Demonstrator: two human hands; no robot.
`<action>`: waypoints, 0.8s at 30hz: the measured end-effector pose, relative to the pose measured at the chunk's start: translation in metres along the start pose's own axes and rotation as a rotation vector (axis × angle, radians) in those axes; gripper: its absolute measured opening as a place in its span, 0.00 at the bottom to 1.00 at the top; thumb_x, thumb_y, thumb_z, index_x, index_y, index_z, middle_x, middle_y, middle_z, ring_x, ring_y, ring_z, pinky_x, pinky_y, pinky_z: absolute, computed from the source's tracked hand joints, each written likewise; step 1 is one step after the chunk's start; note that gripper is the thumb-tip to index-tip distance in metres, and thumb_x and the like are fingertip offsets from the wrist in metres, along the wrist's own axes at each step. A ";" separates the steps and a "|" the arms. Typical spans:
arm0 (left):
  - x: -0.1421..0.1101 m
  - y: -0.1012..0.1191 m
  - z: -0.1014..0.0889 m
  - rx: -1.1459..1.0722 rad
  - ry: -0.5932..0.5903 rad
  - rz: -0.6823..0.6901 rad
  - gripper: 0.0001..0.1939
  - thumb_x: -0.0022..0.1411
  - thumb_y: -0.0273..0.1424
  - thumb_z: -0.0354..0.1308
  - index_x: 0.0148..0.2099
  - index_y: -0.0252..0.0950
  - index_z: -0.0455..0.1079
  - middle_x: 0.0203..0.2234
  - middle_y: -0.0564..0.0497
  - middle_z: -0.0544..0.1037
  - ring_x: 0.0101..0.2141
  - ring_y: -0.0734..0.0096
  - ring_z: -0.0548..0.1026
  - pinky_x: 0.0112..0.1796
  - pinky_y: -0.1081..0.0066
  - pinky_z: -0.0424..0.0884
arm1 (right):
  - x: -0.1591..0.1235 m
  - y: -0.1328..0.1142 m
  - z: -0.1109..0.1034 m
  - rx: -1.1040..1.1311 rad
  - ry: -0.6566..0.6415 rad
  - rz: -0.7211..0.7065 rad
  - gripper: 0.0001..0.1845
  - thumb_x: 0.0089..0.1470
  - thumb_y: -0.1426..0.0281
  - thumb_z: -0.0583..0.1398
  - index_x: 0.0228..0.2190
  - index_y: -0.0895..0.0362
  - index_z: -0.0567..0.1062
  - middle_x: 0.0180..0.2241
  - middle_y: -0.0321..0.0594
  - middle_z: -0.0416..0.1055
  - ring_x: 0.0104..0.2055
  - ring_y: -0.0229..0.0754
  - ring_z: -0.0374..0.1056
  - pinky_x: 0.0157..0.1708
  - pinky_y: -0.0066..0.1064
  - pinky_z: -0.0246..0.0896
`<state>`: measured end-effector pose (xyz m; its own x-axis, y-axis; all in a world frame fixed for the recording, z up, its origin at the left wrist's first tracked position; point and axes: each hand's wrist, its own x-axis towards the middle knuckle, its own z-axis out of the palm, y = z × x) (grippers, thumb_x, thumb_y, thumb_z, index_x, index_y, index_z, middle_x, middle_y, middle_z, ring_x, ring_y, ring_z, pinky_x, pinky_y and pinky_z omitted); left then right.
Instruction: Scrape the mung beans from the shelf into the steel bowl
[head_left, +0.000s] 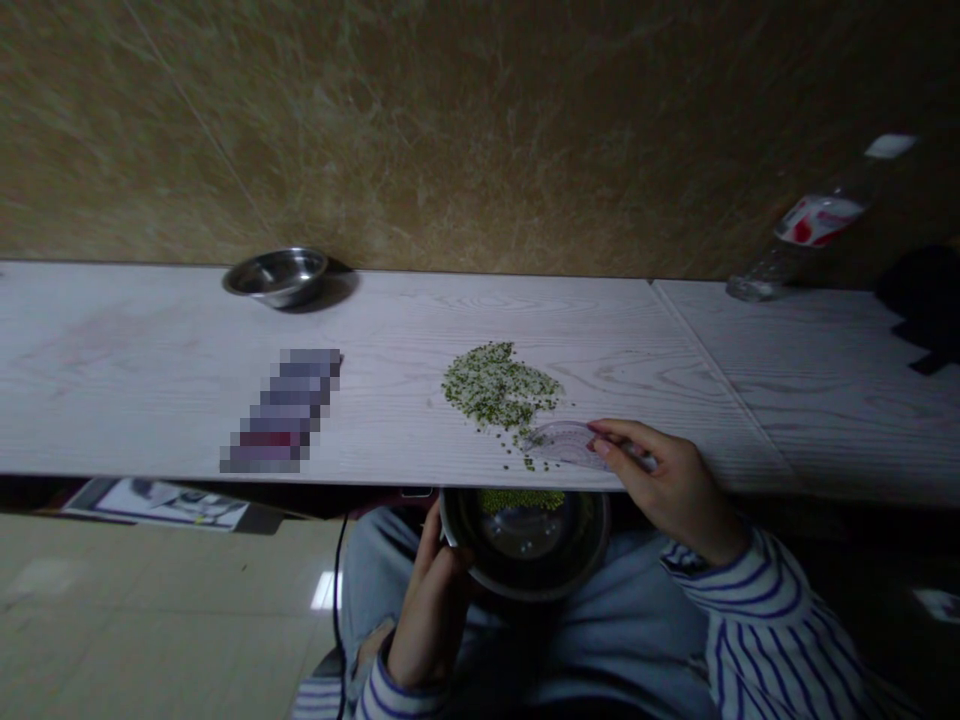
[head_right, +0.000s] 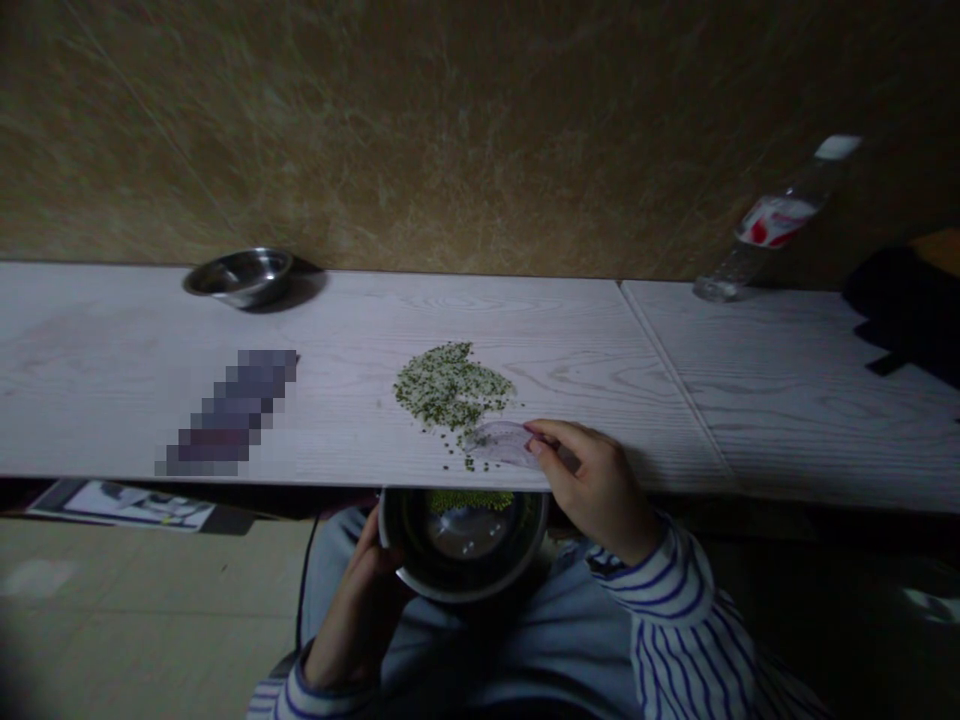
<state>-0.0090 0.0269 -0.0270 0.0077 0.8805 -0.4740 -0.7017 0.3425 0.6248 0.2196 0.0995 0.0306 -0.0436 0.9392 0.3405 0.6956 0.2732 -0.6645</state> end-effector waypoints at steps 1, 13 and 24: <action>0.000 0.000 0.000 0.000 -0.003 -0.001 0.34 0.52 0.25 0.57 0.62 0.45 0.61 0.52 0.49 0.74 0.55 0.55 0.65 0.48 0.63 0.67 | 0.000 0.000 0.000 -0.001 -0.003 -0.005 0.12 0.54 0.68 0.59 0.38 0.57 0.79 0.35 0.42 0.79 0.36 0.43 0.74 0.39 0.33 0.70; 0.000 0.001 -0.001 0.015 0.019 0.001 0.34 0.51 0.25 0.58 0.62 0.46 0.62 0.51 0.48 0.75 0.52 0.55 0.68 0.46 0.63 0.69 | 0.005 0.000 0.011 0.078 -0.012 0.003 0.12 0.54 0.68 0.60 0.39 0.59 0.79 0.35 0.43 0.79 0.35 0.42 0.74 0.39 0.33 0.70; 0.000 0.002 -0.003 0.019 0.032 0.013 0.35 0.51 0.25 0.57 0.62 0.45 0.62 0.51 0.48 0.75 0.51 0.55 0.70 0.45 0.63 0.69 | 0.005 0.000 0.008 0.080 0.026 0.046 0.12 0.53 0.68 0.60 0.38 0.59 0.79 0.34 0.43 0.79 0.35 0.43 0.74 0.38 0.33 0.71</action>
<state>-0.0130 0.0268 -0.0279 -0.0238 0.8742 -0.4850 -0.6877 0.3378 0.6426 0.2133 0.1063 0.0268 0.0061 0.9458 0.3247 0.6366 0.2468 -0.7307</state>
